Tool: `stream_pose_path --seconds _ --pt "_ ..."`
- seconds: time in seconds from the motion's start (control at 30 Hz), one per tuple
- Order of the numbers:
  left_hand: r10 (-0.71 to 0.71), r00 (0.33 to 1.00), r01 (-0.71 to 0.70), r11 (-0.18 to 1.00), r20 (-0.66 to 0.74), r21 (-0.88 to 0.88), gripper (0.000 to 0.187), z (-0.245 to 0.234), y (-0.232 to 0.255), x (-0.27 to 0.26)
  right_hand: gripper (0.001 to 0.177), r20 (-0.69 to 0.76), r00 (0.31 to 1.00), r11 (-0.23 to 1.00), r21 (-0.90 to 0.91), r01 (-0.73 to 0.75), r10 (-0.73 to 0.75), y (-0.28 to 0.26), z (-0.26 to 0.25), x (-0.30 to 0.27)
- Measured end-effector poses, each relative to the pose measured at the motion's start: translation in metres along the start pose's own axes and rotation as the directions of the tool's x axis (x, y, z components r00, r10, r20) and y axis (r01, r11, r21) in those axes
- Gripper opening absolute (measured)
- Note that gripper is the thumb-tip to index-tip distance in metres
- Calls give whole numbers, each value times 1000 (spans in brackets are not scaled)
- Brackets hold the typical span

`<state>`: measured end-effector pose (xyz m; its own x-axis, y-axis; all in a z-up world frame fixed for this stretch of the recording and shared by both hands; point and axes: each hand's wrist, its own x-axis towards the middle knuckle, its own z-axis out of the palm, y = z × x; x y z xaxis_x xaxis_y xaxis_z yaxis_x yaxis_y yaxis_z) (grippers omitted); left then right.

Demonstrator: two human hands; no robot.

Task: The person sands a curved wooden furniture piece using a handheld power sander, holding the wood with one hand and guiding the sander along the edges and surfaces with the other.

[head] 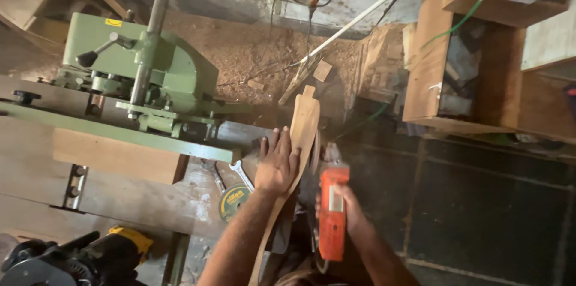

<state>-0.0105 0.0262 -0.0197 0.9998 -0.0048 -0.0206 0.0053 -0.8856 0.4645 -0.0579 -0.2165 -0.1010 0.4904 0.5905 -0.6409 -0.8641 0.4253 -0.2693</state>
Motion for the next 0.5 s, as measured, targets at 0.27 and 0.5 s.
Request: stream_pose_path --seconds 0.27,0.5 --pt "-14 1000 14 1000 4 -19 65 -1 0 0 64 -46 998 991 -125 38 -44 -65 -12 20" --pt "-46 999 45 998 -15 -52 62 -9 7 0 65 76 994 989 -127 -71 81 -118 -12 54"
